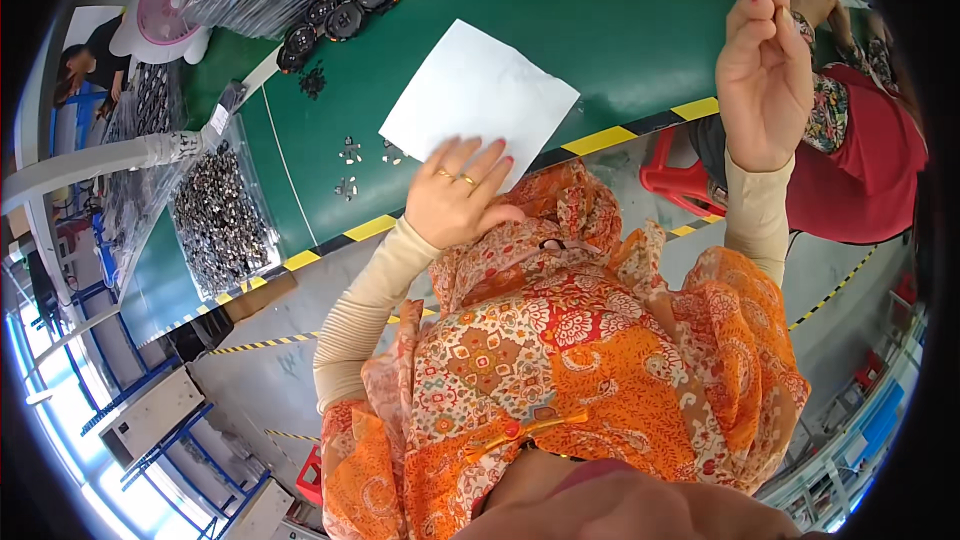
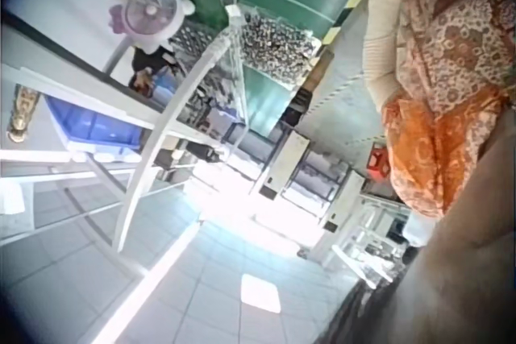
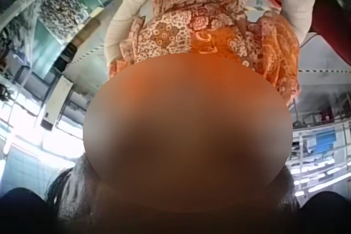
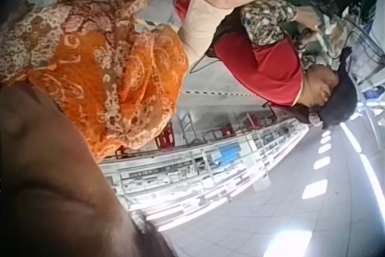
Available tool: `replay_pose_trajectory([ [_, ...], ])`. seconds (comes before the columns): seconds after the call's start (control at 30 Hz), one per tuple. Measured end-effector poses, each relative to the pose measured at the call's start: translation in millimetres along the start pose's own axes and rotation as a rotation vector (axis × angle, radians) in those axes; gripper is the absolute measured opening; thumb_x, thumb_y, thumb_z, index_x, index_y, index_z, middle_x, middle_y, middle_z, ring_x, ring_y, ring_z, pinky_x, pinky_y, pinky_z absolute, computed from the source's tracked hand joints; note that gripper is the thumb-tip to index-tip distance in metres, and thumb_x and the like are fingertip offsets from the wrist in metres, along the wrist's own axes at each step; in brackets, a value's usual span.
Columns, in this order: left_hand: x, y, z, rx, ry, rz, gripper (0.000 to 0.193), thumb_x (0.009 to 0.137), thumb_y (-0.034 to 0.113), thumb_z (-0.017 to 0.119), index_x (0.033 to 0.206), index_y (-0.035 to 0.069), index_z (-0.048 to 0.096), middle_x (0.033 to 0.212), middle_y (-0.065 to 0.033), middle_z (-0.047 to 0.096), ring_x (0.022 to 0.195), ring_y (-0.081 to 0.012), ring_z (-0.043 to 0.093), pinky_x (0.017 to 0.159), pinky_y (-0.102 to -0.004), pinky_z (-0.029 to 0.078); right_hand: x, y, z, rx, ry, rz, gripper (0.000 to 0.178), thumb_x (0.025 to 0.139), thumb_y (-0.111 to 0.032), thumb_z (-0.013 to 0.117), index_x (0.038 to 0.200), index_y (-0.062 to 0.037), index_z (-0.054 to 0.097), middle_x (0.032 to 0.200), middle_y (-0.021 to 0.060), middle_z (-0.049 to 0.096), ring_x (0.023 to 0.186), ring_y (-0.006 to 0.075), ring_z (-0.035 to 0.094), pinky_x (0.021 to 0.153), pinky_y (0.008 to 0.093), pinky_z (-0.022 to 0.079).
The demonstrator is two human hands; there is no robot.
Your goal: Assembling small electronic components into cases using tweezers on an assembly line.
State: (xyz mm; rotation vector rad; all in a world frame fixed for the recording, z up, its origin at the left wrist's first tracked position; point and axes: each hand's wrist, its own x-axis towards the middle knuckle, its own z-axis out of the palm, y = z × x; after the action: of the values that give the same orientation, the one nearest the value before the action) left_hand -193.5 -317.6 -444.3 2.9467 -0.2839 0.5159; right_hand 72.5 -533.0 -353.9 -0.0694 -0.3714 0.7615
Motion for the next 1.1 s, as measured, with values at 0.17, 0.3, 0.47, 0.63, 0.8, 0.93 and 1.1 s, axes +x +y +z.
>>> replay_pose_trajectory([
  [0.17, 25, -9, 27, 0.075, -0.070, -0.288, 0.078, 0.085, 0.058, 0.060, 0.147, 0.013, 0.042, 0.155, -0.0159, 0.034, 0.144, -0.0404, 0.027, 0.112, -0.0660, 0.018, 13, 27, 26, 0.055, -0.037, 0.035, 0.022, 0.098, 0.002, 0.050, 0.116, 0.0100, 0.061, 0.116, 0.0194, 0.062, 0.107, 0.0257, 0.062, 0.093, 0.0291, 0.057],
  [0.3, 53, -7, 69, -0.003, -0.187, -0.065, 0.071, 0.089, 0.056, 0.056, 0.147, 0.018, 0.043, 0.156, -0.0140, 0.034, 0.145, -0.0363, 0.028, 0.114, -0.0653, 0.015, 20, 46, 34, -0.035, -0.088, -0.057, 0.027, 0.102, -0.008, 0.048, 0.122, 0.0048, 0.062, 0.122, 0.0173, 0.064, 0.111, 0.0252, 0.063, 0.093, 0.0265, 0.058],
  [0.47, 96, 11, 96, -0.125, -0.149, 0.105, 0.070, 0.091, 0.057, 0.053, 0.147, 0.017, 0.042, 0.156, -0.0112, 0.036, 0.146, -0.0315, 0.028, 0.115, -0.0636, 0.014, 53, 57, 43, 0.005, -0.191, -0.057, 0.028, 0.102, -0.008, 0.048, 0.123, 0.0055, 0.061, 0.119, 0.0195, 0.064, 0.113, 0.0254, 0.062, 0.096, 0.0261, 0.057],
  [0.63, 129, 25, 100, -0.170, -0.275, 0.139, 0.080, 0.088, 0.057, 0.056, 0.148, 0.007, 0.039, 0.157, -0.0131, 0.032, 0.147, -0.0287, 0.025, 0.118, -0.0591, 0.011, 86, 80, 47, 0.021, -0.280, -0.097, 0.027, 0.101, -0.007, 0.049, 0.122, 0.0066, 0.060, 0.119, 0.0209, 0.064, 0.112, 0.0261, 0.063, 0.098, 0.0264, 0.055],
  [0.8, 88, 28, 75, -0.298, -0.163, -0.163, 0.101, 0.076, 0.057, 0.069, 0.142, -0.011, 0.035, 0.154, -0.0273, 0.028, 0.146, -0.0387, 0.023, 0.118, -0.0577, 0.013, 123, 108, 27, 0.044, -0.284, -0.204, 0.027, 0.101, -0.006, 0.050, 0.121, 0.0067, 0.061, 0.118, 0.0201, 0.064, 0.111, 0.0261, 0.064, 0.097, 0.0270, 0.056],
  [0.93, 42, 19, 57, -0.190, -0.103, -0.382, 0.107, 0.071, 0.057, 0.073, 0.142, -0.013, 0.034, 0.152, -0.0303, 0.029, 0.145, -0.0408, 0.024, 0.118, -0.0573, 0.015, 148, 173, -6, -0.146, -0.080, -0.277, 0.024, 0.100, -0.006, 0.052, 0.118, 0.0076, 0.061, 0.115, 0.0163, 0.066, 0.109, 0.0262, 0.065, 0.094, 0.0297, 0.057],
  [1.1, 32, 20, 60, -0.092, -0.206, -0.323, 0.097, 0.076, 0.058, 0.067, 0.144, -0.005, 0.038, 0.151, -0.0220, 0.036, 0.145, -0.0344, 0.028, 0.118, -0.0554, 0.018, 137, 238, -73, -0.702, 0.089, -0.147, 0.022, 0.099, -0.005, 0.055, 0.114, 0.0074, 0.065, 0.108, 0.0143, 0.068, 0.096, 0.0218, 0.069, 0.085, 0.0290, 0.057],
])
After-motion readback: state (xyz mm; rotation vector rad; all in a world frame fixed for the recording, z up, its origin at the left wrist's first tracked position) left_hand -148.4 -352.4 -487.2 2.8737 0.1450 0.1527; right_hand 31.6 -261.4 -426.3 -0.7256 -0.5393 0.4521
